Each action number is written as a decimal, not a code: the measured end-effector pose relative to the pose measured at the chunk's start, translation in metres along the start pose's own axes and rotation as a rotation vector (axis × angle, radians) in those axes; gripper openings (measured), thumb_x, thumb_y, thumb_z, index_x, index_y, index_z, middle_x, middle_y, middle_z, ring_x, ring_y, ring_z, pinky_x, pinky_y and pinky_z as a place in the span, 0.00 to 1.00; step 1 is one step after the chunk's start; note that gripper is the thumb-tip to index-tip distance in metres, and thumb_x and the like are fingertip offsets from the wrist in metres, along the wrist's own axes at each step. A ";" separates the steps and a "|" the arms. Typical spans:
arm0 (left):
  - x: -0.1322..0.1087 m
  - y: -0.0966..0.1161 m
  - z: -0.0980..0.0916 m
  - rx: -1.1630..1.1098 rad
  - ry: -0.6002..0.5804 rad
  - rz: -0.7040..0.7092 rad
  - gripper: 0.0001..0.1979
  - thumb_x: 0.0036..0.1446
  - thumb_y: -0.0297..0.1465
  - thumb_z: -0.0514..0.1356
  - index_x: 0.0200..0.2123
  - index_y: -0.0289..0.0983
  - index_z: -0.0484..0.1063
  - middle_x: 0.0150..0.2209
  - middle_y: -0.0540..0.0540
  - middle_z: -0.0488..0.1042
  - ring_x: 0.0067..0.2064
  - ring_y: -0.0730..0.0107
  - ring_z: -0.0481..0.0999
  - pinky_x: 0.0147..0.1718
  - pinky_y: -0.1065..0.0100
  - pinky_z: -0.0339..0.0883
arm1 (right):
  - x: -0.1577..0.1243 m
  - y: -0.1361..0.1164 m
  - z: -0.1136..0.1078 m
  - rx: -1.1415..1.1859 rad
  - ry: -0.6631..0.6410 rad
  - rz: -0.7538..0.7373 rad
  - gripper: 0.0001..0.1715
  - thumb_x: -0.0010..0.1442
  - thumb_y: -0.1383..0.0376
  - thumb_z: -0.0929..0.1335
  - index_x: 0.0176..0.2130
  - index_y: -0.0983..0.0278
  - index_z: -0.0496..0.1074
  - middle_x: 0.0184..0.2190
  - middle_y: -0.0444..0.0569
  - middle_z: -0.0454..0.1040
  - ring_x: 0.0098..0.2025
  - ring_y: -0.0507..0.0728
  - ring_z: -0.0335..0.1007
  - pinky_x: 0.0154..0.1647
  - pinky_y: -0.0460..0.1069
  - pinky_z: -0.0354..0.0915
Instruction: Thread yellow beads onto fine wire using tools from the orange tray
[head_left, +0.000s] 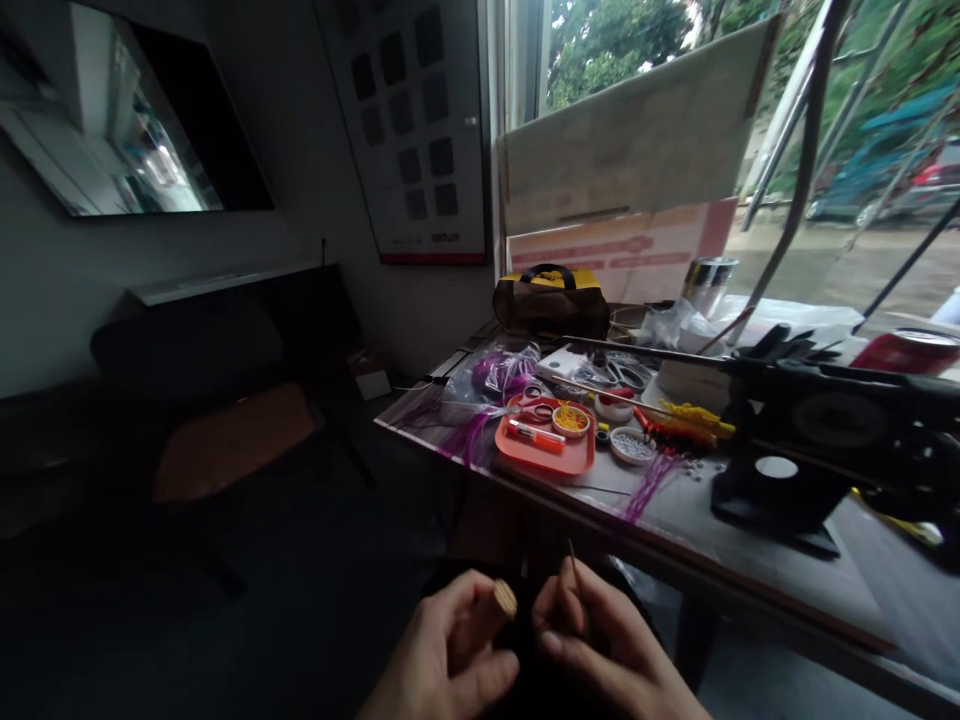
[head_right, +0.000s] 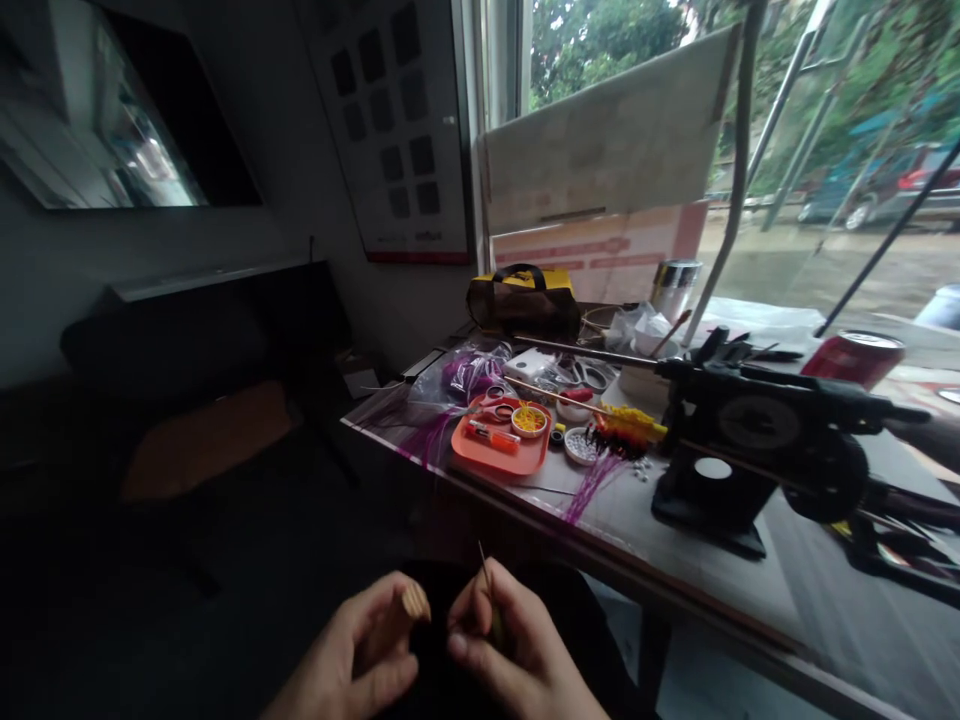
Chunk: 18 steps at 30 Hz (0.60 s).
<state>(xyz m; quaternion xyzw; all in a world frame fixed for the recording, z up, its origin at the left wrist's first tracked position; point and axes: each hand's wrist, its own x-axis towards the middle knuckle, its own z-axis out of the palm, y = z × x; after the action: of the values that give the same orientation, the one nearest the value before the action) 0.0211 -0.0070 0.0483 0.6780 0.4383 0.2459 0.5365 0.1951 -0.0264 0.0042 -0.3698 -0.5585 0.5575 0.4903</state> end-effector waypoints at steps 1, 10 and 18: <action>0.000 -0.005 0.001 -0.006 0.044 -0.017 0.16 0.46 0.43 0.59 0.35 0.39 0.68 0.21 0.55 0.58 0.22 0.74 0.56 0.21 0.74 0.50 | 0.000 0.001 0.001 -0.096 0.003 -0.028 0.18 0.56 0.57 0.64 0.24 0.61 0.53 0.24 0.41 0.59 0.26 0.50 0.53 0.27 0.44 0.55; -0.003 -0.018 0.012 0.689 -0.113 0.177 0.07 0.48 0.35 0.59 0.22 0.42 0.74 0.13 0.53 0.61 0.15 0.75 0.54 0.18 0.69 0.39 | 0.012 -0.030 -0.001 0.159 -0.268 0.283 0.16 0.46 0.68 0.67 0.23 0.62 0.52 0.20 0.36 0.53 0.23 0.47 0.45 0.21 0.41 0.47; -0.010 -0.032 0.018 -0.203 0.054 -0.143 0.26 0.49 0.56 0.49 0.35 0.40 0.70 0.15 0.57 0.52 0.15 0.78 0.49 0.15 0.74 0.43 | -0.005 0.016 0.010 -0.223 -0.038 -0.078 0.16 0.52 0.67 0.64 0.21 0.61 0.51 0.19 0.38 0.55 0.21 0.48 0.47 0.21 0.43 0.49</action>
<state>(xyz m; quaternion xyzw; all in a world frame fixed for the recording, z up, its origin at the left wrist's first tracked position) 0.0198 -0.0238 0.0145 0.5803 0.4725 0.2684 0.6066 0.1850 -0.0323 -0.0113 -0.3895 -0.6402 0.4792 0.4568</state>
